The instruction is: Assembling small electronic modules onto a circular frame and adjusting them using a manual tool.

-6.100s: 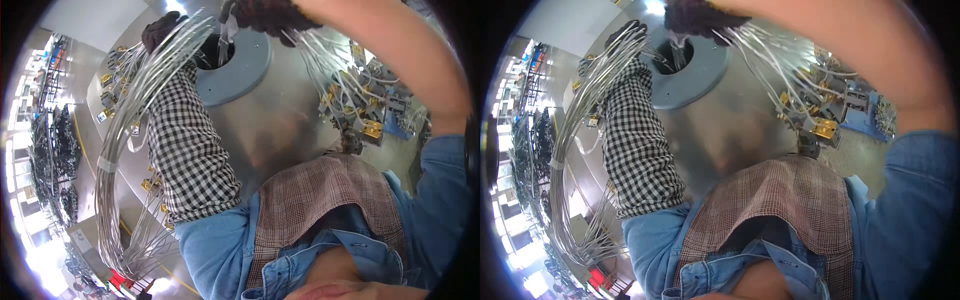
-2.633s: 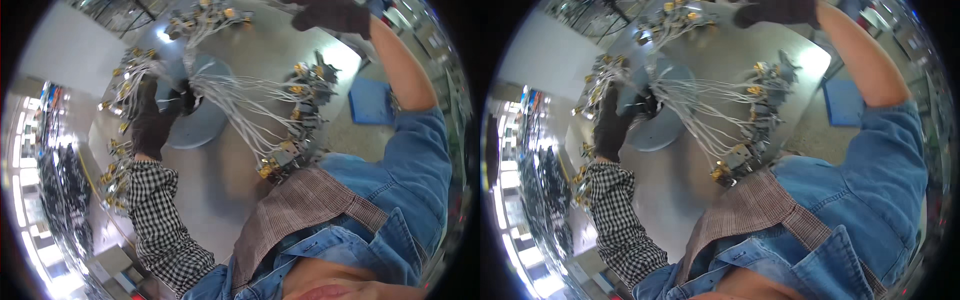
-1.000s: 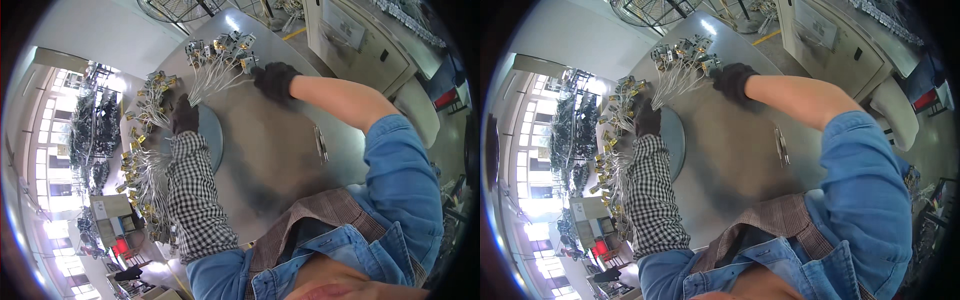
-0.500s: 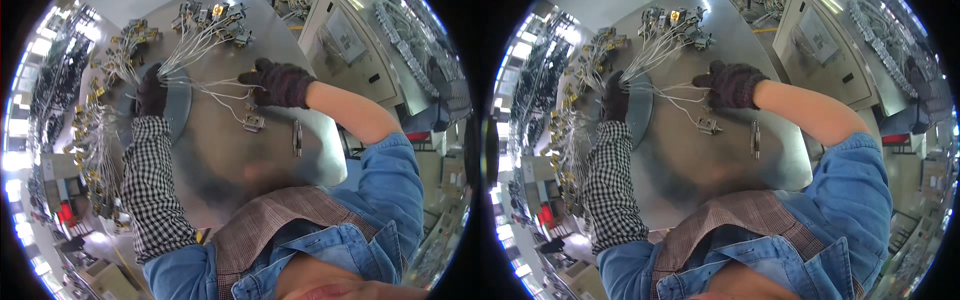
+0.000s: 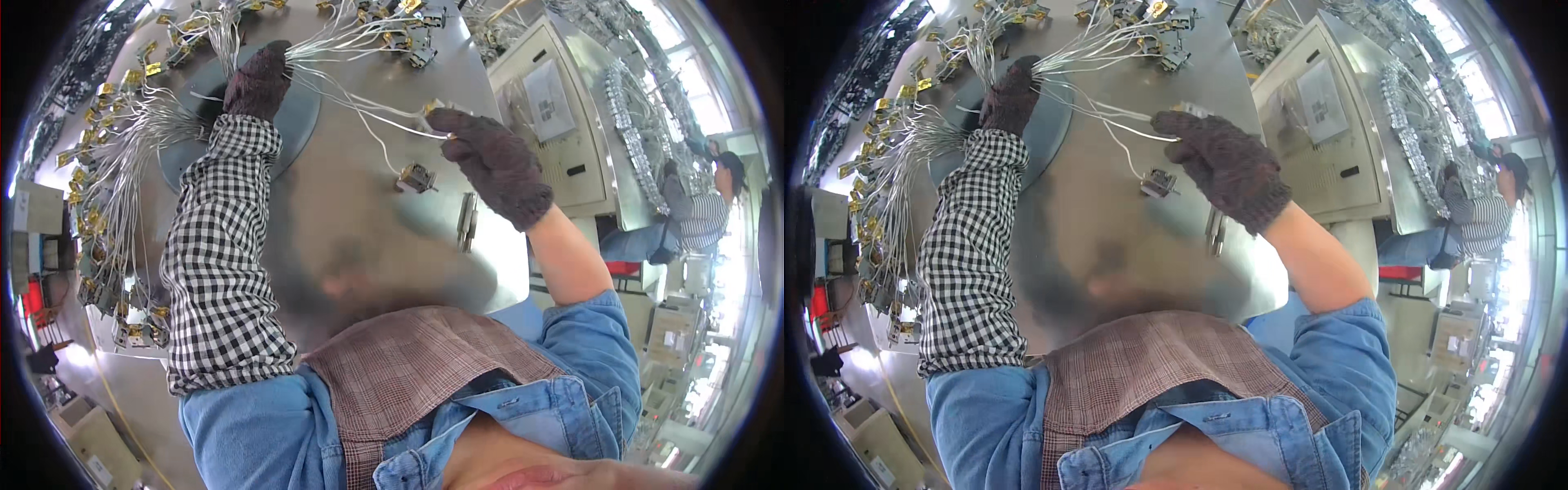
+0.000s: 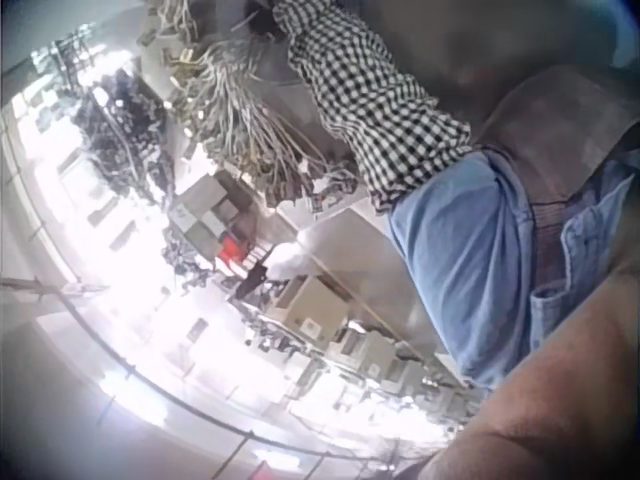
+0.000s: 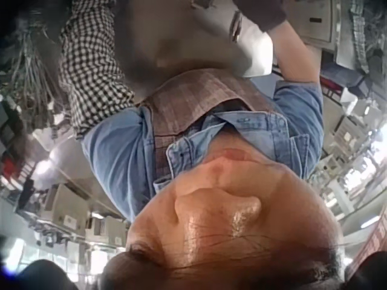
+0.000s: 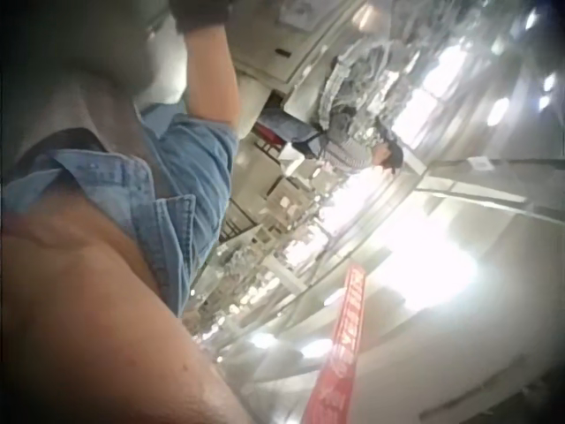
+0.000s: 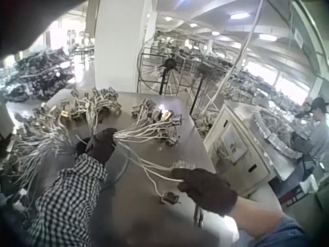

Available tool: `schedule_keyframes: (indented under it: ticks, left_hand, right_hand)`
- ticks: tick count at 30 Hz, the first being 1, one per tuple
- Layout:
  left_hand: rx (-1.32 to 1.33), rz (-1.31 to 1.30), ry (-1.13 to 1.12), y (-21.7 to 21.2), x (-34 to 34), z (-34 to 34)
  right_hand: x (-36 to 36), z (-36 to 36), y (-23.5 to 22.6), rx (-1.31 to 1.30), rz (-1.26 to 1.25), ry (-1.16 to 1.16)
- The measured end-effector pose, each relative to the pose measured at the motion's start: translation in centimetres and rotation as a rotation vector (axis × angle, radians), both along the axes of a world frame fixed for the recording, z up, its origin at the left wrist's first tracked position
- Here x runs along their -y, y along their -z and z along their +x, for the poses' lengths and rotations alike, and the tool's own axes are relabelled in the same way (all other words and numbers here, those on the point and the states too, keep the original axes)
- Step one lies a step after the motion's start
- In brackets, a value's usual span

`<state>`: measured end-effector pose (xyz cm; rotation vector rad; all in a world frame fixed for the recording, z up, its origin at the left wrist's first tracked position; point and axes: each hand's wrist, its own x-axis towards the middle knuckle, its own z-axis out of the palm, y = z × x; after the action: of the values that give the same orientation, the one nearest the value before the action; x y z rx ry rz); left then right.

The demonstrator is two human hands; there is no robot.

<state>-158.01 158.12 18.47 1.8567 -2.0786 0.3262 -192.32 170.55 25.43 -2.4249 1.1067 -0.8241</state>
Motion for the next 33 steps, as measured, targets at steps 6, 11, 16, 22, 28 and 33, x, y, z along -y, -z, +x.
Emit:
schedule_keyframes:
  ticks: [6, 11, 16, 22, 28, 33]
  left_hand:
    - [-0.118, -0.22, 0.226, 5.5, 4.5, 3.9]
    - [-0.084, -0.379, 0.325, 4.6, 4.0, 1.9]
    - [-0.147, -0.284, 0.321, 2.1, 2.6, -1.6]
    - [-0.209, -0.206, 0.216, 0.7, -0.1, 0.8]
    - [-0.196, -0.232, 0.244, 1.4, 1.0, 2.1]
    - [-0.315, -0.087, 0.235, 1.6, -0.8, 3.6]
  right_hand:
    - [0.9, 0.7, 1.1, -0.092, 0.809, 0.003]
    - [4.9, -2.9, 3.3, -0.656, -0.025, -0.275]
    - [10.2, -4.4, 5.9, 0.133, 0.445, 0.211]
    - [8.2, -2.5, 7.7, -0.081, 0.571, -0.019]
    - [8.4, -0.8, 6.4, -0.328, 0.251, -0.11]
    - [9.5, 2.7, 4.2, -0.758, 0.298, -0.473]
